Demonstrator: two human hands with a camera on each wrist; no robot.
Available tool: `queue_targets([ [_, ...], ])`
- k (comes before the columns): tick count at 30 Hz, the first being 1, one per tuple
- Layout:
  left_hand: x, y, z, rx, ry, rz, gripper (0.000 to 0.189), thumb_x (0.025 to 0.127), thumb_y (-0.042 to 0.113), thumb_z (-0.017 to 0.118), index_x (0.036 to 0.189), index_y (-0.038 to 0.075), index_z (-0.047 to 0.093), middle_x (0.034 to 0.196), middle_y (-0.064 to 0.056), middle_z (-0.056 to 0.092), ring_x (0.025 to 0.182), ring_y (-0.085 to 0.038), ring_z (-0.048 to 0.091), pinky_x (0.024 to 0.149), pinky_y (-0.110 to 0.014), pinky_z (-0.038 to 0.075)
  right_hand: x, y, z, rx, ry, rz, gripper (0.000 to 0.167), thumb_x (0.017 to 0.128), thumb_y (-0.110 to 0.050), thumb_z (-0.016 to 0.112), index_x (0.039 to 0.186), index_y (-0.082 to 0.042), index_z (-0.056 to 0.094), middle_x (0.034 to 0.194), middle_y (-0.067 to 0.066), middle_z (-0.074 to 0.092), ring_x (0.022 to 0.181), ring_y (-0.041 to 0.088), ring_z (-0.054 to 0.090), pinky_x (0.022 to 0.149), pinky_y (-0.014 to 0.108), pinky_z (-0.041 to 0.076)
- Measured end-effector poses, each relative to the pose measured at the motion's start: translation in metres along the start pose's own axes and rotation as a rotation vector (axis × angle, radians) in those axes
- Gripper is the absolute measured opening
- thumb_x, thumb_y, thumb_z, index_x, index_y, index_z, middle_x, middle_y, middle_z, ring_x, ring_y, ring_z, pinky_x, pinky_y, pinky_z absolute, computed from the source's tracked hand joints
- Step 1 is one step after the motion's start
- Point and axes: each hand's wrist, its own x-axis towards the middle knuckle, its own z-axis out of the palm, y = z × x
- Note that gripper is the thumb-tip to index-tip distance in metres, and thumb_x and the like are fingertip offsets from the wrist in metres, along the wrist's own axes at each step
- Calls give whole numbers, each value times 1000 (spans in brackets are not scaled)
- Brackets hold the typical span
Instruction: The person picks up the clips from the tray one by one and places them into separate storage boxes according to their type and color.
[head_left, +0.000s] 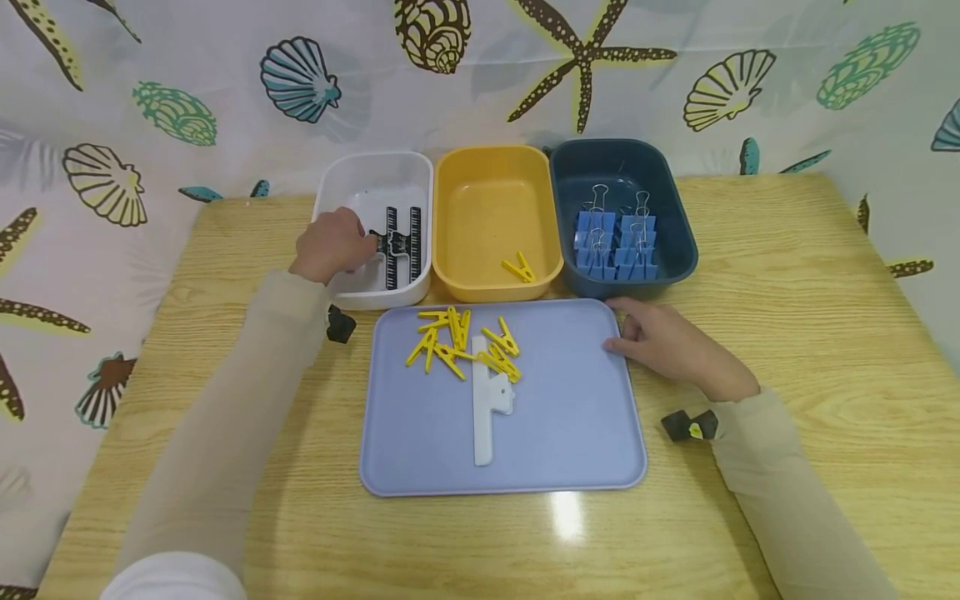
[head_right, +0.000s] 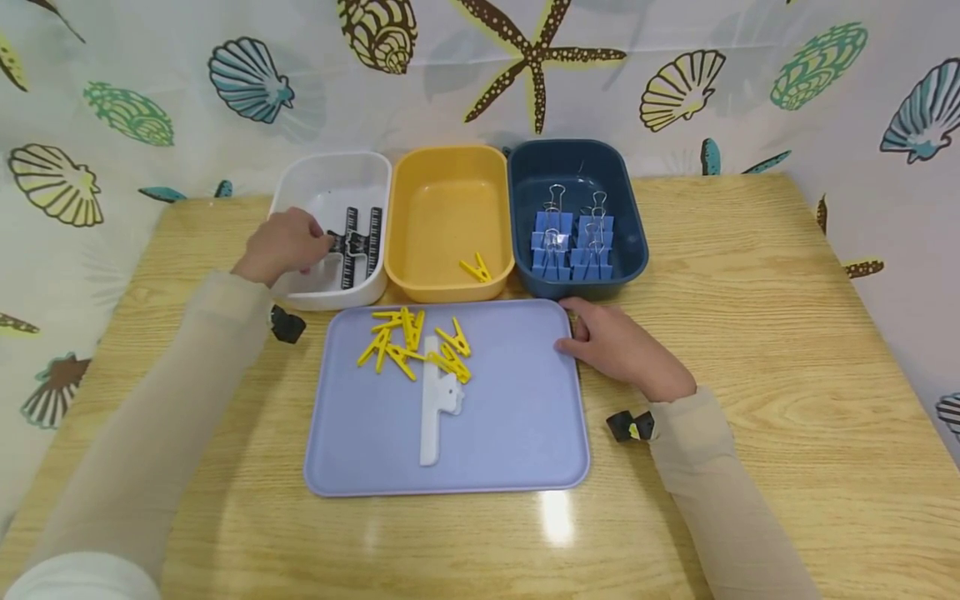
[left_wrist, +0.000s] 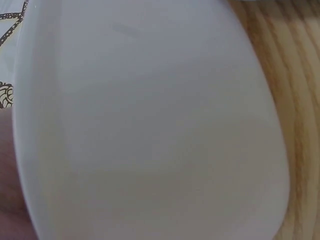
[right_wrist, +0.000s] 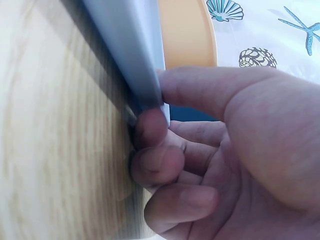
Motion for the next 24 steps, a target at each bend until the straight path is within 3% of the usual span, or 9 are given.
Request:
queue_targets([
  [13, -1, -1, -2, 0, -5, 21, 35, 96, 34, 43, 96, 3, 59, 70, -8, 61, 69, -24, 58, 59, -34, 42, 0, 0, 0, -2, 0, -1, 52, 92, -19, 65, 136, 2, 46, 73, 4, 57, 63, 15, 49, 55, 27, 40],
  [20, -3, -1, -5, 23, 3, 22, 38, 96, 36, 43, 102, 2, 59, 70, -8, 61, 66, -23, 58, 58, -34, 42, 0, -1, 0, -5, -5, 11, 52, 92, -20, 64, 136, 1, 46, 73, 4, 56, 63, 16, 49, 55, 28, 40],
  [24, -6, -1, -6, 36, 21, 27, 37, 95, 36, 43, 95, 3, 59, 65, -7, 60, 64, -23, 57, 54, -33, 41, 0, -2, 0, -10, 1, 4, 52, 92, -20, 65, 136, 2, 46, 73, 4, 56, 63, 15, 49, 55, 27, 40],
])
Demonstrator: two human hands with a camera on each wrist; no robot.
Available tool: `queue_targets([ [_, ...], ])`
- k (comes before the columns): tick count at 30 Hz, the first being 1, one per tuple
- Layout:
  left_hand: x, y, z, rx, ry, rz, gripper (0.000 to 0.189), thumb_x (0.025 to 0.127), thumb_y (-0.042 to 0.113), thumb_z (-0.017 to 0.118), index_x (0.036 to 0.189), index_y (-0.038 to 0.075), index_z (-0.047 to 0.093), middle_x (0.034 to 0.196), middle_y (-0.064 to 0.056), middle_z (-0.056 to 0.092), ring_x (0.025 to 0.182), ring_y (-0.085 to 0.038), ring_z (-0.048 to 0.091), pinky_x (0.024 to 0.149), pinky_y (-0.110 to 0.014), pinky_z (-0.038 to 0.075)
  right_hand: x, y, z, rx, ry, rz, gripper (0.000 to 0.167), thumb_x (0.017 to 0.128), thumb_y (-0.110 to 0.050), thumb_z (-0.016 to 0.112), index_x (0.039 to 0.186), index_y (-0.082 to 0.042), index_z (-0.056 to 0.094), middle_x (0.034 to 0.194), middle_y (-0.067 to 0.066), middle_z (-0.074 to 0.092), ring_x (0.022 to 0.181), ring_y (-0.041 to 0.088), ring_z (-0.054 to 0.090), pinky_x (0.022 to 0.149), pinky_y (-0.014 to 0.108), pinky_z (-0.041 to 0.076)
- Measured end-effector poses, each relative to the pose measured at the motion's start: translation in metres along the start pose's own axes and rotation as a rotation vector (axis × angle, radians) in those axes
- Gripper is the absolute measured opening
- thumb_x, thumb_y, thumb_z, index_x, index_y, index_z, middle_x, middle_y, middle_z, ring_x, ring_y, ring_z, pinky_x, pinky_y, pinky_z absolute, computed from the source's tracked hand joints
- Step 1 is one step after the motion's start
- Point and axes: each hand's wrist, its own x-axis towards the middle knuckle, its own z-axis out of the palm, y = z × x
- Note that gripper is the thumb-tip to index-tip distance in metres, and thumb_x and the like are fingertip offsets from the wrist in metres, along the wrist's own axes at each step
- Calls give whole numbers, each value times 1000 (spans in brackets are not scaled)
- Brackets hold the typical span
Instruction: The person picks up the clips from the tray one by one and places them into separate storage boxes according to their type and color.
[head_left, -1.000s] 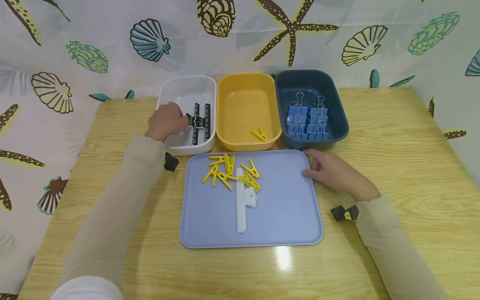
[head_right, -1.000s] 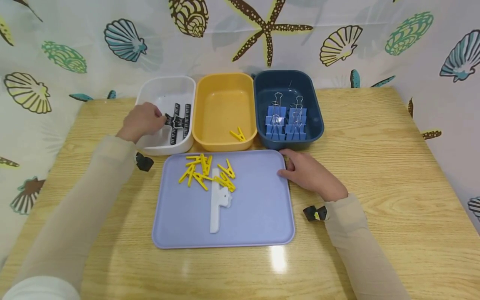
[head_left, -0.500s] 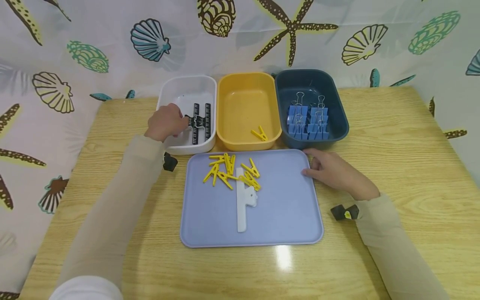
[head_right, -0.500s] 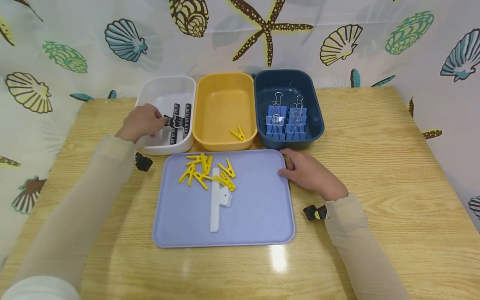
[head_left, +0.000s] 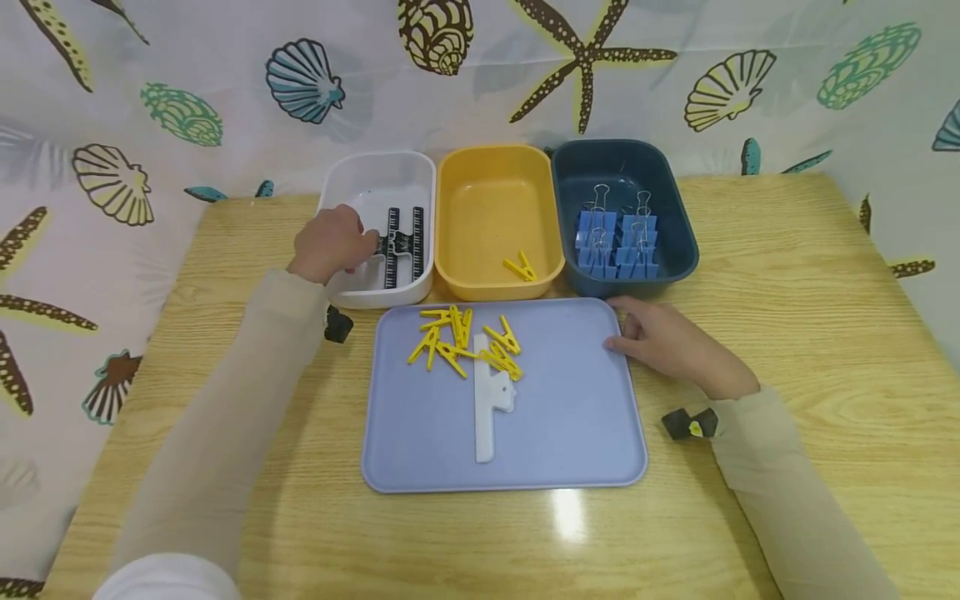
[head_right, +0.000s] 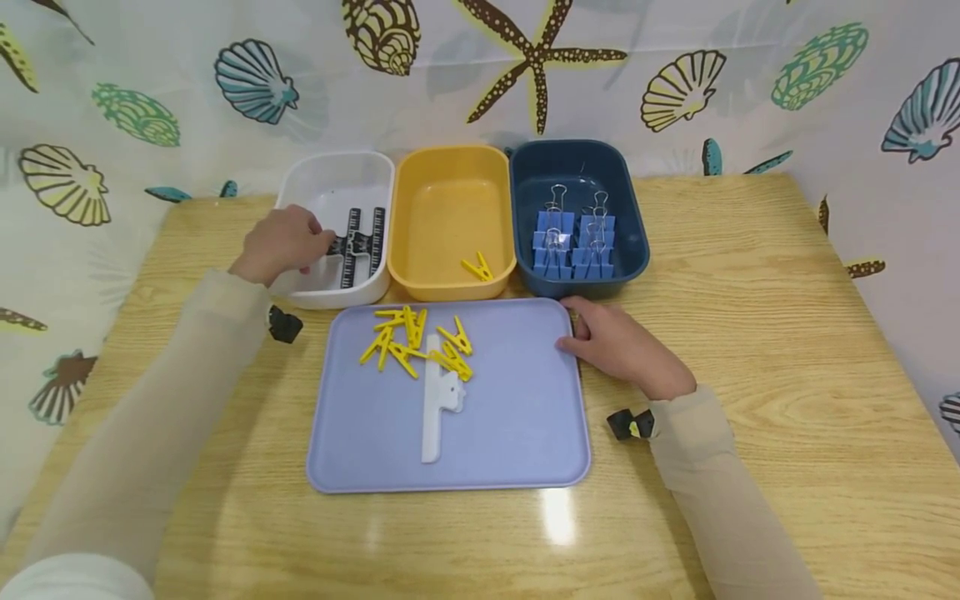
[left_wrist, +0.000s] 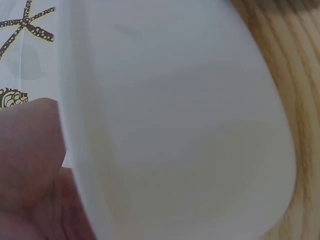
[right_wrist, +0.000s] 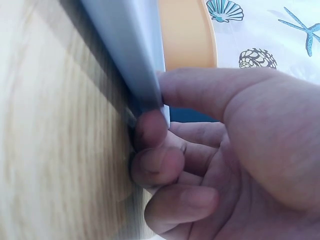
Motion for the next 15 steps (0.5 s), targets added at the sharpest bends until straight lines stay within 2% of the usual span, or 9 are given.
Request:
queue_targets([
  [4, -3, 0, -2, 9, 18, 10, 37, 95, 36, 43, 87, 4, 60, 63, -6, 60, 61, -22, 56, 51, -32, 40, 1, 0, 0, -8, 9, -6, 51, 91, -19, 65, 135, 2, 47, 73, 4, 56, 63, 15, 49, 55, 27, 40],
  [11, -7, 0, -3, 18, 23, 27, 45, 96, 37, 42, 113, -1, 60, 84, -13, 65, 68, -24, 60, 53, -33, 44, 1, 2, 1, -6, 9, -12, 51, 91, -18, 65, 134, 2, 47, 73, 3, 56, 63, 15, 49, 55, 27, 40],
  [15, -10, 2, -4, 32, 40, 34, 48, 96, 37, 43, 118, -1, 59, 99, -18, 65, 76, -27, 60, 55, -35, 46, 2, 3, 1, -8, 4, -1, 50, 91, -19, 64, 134, 1, 47, 73, 4, 56, 63, 16, 49, 55, 27, 40],
])
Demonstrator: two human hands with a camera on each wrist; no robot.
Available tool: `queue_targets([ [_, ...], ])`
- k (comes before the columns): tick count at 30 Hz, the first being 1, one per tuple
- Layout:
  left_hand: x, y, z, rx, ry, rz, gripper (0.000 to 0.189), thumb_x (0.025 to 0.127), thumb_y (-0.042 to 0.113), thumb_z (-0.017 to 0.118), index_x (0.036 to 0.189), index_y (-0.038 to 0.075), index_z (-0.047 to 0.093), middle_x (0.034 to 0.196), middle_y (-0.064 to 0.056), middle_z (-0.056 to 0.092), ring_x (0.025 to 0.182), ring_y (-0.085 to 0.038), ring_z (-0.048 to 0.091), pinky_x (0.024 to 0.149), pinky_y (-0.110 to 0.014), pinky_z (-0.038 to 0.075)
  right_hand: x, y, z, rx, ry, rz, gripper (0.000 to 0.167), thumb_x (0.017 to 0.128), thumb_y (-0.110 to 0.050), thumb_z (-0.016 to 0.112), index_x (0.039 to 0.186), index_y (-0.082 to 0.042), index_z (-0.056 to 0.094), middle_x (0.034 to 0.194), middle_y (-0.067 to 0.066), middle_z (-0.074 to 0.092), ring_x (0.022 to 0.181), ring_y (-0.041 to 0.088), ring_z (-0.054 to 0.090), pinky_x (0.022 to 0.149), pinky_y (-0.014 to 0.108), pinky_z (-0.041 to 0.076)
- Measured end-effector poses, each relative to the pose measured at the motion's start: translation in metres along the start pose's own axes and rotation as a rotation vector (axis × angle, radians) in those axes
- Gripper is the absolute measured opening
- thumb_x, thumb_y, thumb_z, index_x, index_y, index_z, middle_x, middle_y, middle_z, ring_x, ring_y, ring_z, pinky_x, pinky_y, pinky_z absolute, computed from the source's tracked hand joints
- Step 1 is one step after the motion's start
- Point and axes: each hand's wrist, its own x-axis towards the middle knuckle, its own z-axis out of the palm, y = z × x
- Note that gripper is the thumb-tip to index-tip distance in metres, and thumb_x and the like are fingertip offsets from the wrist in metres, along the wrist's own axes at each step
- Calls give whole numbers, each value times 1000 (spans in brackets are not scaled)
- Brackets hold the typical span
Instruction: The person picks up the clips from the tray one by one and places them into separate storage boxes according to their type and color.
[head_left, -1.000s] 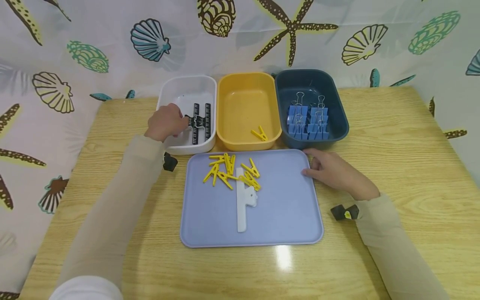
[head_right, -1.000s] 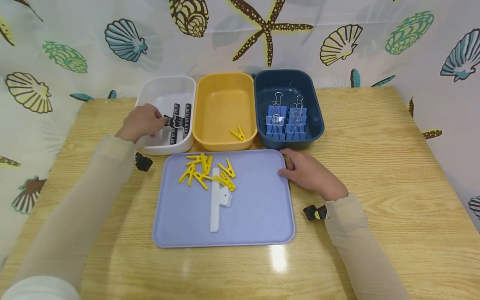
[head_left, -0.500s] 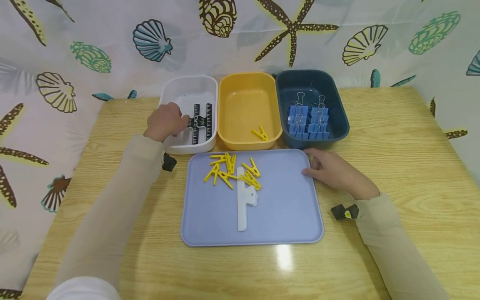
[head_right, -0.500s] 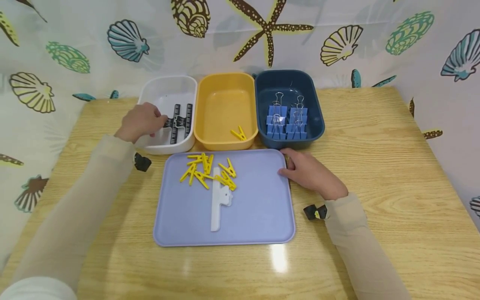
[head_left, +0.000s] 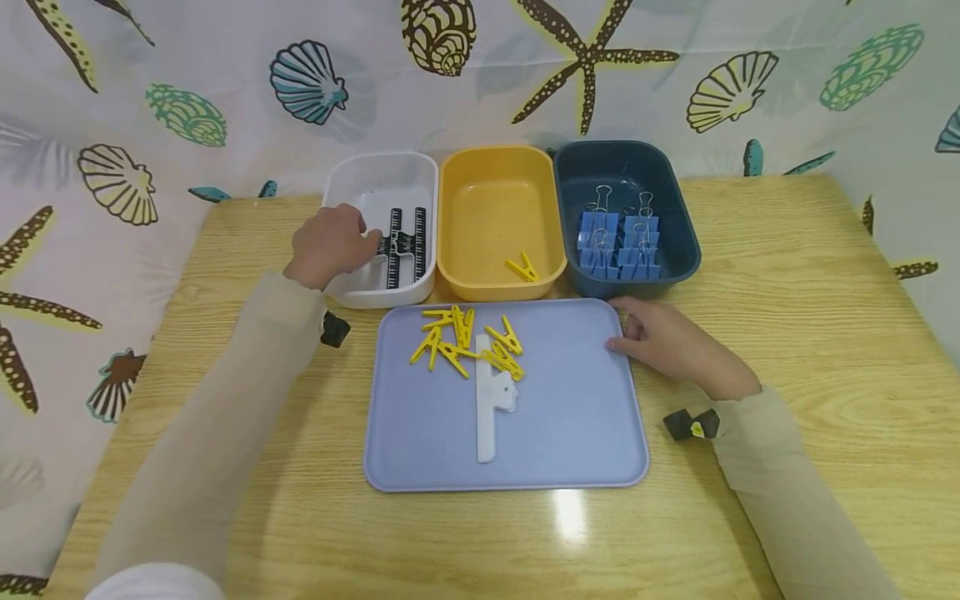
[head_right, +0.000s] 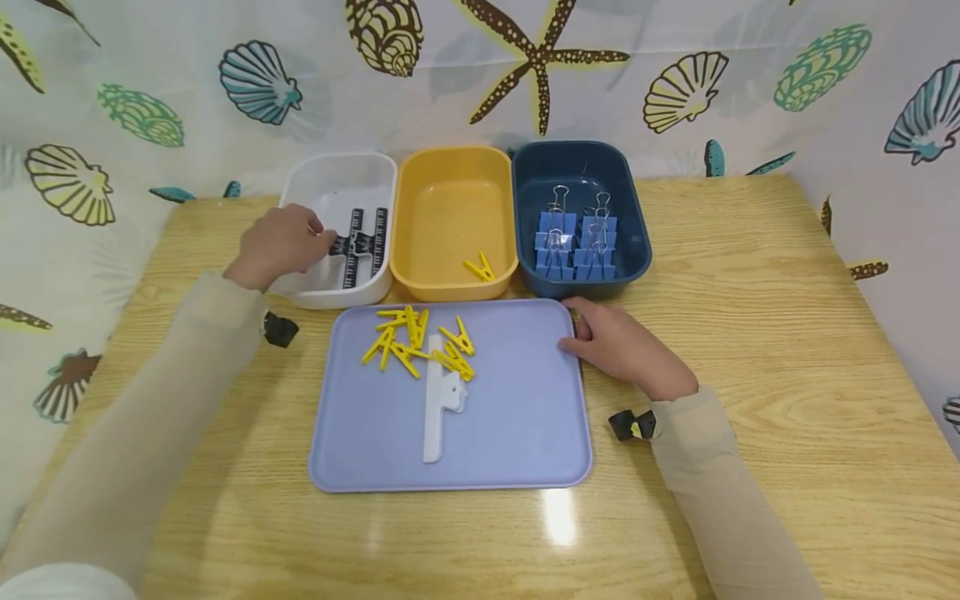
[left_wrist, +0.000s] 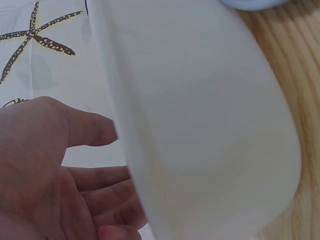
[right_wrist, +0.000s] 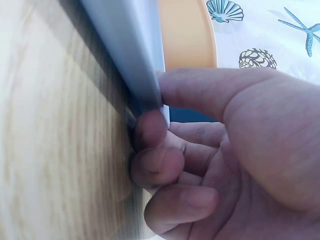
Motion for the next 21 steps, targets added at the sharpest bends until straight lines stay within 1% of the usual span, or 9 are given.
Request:
queue_targets([
  [4, -4, 2, -2, 13, 12, 19, 49, 95, 38, 44, 121, 0, 59, 111, -20, 64, 82, -30, 59, 58, -37, 47, 0, 0, 0, -1, 5, -6, 50, 91, -19, 64, 134, 1, 48, 73, 3, 56, 63, 16, 49, 55, 26, 41],
  [8, -8, 3, -3, 14, 18, 32, 50, 95, 40, 45, 124, 1, 58, 116, -20, 64, 84, -31, 59, 59, -39, 47, -1, 0, 0, 3, 8, -17, 50, 91, -18, 64, 134, 2, 48, 73, 3, 56, 63, 15, 49, 55, 26, 40],
  [15, -15, 9, -5, 21, 40, 57, 47, 95, 42, 47, 120, 4, 60, 107, -17, 66, 78, -29, 59, 53, -35, 46, -1, 0, -1, 3, -4, -8, 52, 92, -19, 64, 136, 2, 46, 73, 4, 56, 63, 16, 49, 55, 27, 40],
  [21, -22, 14, -8, 28, 50, 73, 45, 95, 43, 48, 117, 5, 61, 103, -14, 66, 78, -29, 59, 55, -36, 45, 0, 0, -1, 1, -5, -8, 52, 92, -19, 64, 136, 2, 46, 73, 4, 55, 63, 16, 49, 55, 27, 40],
])
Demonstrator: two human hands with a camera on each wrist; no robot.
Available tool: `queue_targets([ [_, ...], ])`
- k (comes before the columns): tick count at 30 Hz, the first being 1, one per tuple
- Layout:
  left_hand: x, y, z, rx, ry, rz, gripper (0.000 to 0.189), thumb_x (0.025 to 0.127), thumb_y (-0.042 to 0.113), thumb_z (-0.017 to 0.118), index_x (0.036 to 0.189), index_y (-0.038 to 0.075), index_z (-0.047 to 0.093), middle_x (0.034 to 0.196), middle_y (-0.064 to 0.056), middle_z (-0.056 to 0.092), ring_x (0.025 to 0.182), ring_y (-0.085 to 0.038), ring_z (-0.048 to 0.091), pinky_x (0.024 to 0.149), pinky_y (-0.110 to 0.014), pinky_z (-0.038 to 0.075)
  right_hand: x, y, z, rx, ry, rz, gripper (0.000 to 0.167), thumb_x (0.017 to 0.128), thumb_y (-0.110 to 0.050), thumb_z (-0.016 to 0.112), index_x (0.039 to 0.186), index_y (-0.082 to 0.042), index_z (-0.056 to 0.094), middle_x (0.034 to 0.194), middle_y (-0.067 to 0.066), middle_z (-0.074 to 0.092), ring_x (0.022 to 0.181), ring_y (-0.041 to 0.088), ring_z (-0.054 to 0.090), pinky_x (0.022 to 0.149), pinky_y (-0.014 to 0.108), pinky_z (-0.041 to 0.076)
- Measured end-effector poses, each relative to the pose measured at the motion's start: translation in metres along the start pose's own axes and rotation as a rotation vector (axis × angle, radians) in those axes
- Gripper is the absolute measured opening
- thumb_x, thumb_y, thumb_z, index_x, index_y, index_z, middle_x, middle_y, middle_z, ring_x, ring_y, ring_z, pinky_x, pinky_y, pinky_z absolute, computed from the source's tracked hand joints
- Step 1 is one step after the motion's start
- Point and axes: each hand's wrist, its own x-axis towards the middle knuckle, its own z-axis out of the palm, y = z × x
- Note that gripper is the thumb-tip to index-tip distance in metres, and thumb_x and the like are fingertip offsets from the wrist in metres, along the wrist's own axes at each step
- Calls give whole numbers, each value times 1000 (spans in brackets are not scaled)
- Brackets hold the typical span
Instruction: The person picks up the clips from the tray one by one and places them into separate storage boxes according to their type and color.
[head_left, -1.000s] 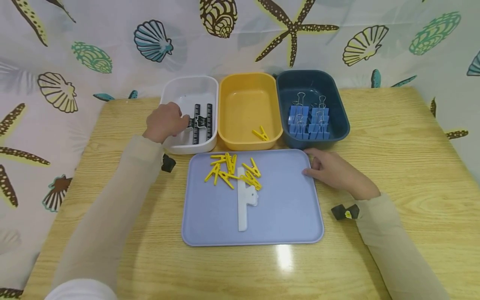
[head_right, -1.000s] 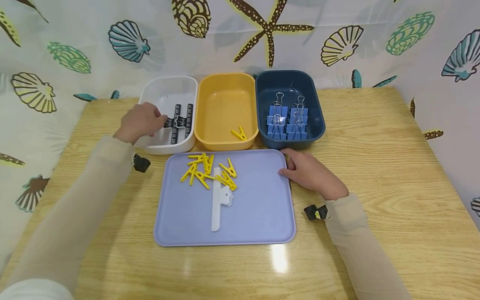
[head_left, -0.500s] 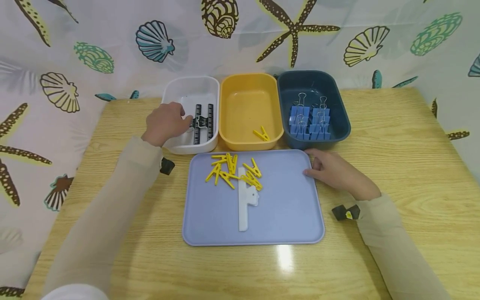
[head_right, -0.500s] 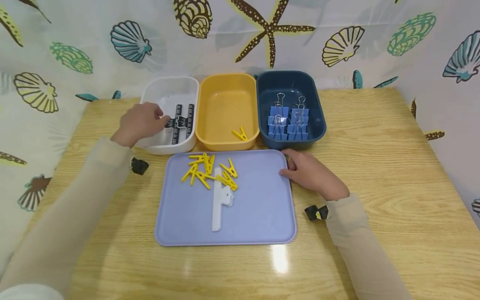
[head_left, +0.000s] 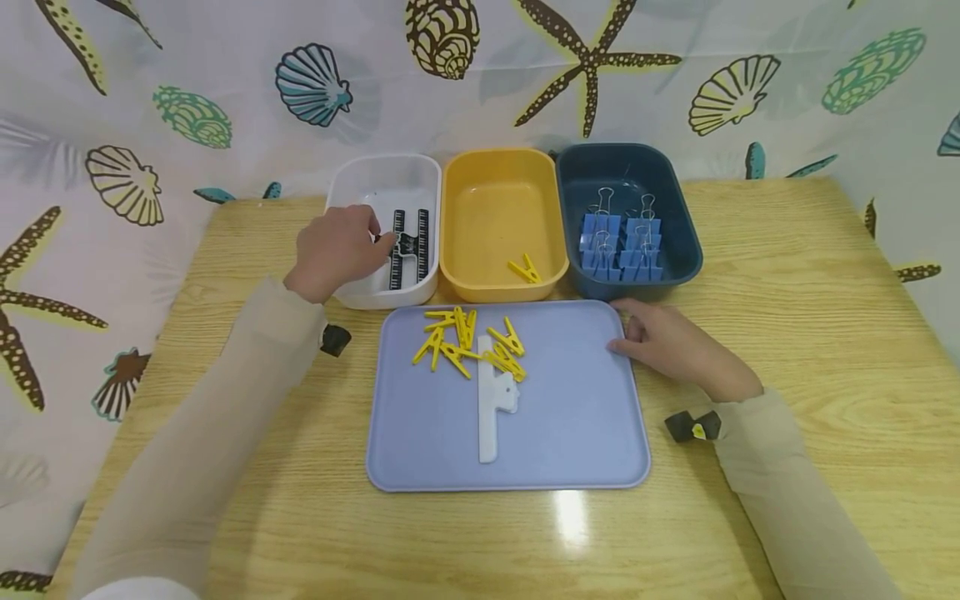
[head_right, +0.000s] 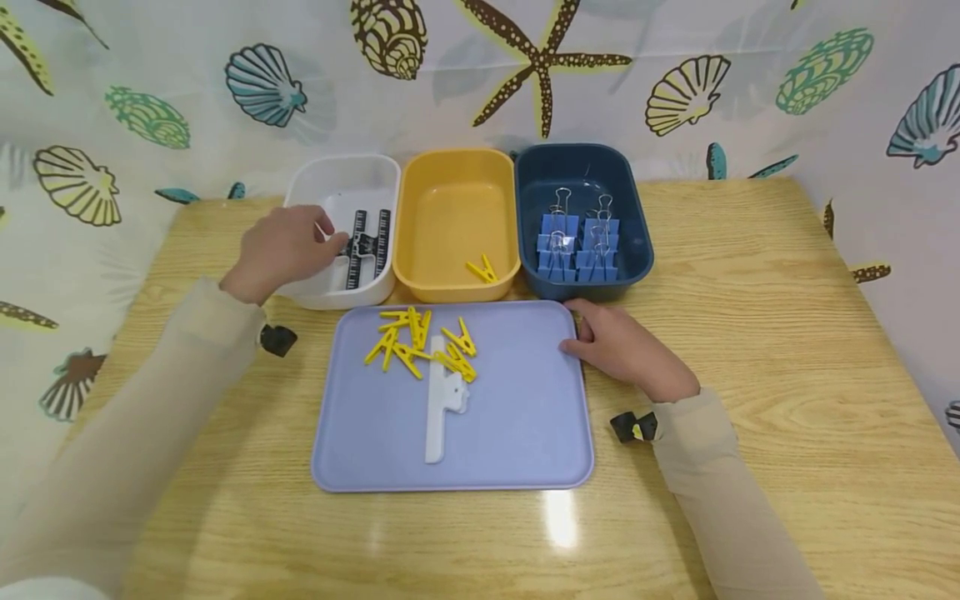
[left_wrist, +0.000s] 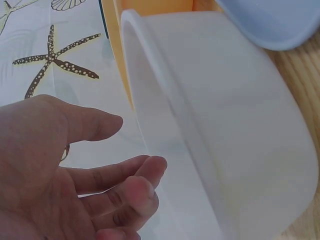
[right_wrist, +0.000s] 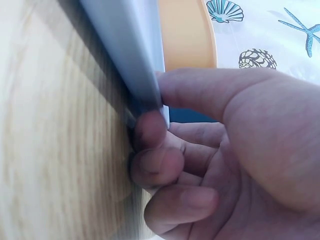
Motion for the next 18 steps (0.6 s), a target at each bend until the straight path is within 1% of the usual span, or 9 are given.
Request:
queue_targets([
  [5, -8, 7, -1, 3, 20, 25, 38, 95, 41, 49, 105, 6, 62, 95, -12, 67, 77, -29, 60, 56, -35, 44, 0, -1, 0, 1, -1, -2, 52, 91, -19, 64, 136, 2, 46, 73, 3, 56, 63, 16, 49, 55, 27, 40],
  [11, -19, 13, 1, -3, 62, 68, 33, 94, 40, 51, 88, 9, 61, 81, -10, 65, 68, -26, 57, 50, -33, 41, 0, 0, 0, -6, -1, 6, 51, 92, -19, 64, 135, 1, 46, 73, 4, 56, 63, 16, 49, 55, 27, 41],
  [15, -26, 18, 2, -2, 81, 91, 33, 94, 41, 52, 84, 10, 60, 77, -8, 63, 66, -26, 56, 49, -33, 40, 0, 0, 0, 0, 3, -5, 51, 91, -18, 64, 135, 2, 46, 73, 4, 56, 63, 16, 49, 55, 27, 40],
  [18, -29, 22, 2, -3, 82, 105, 33, 94, 41, 51, 82, 11, 60, 75, -7, 63, 65, -26, 56, 50, -32, 41, 0, 0, 0, 4, 2, -10, 52, 91, -19, 65, 135, 3, 47, 73, 4, 56, 63, 15, 49, 55, 27, 40],
])
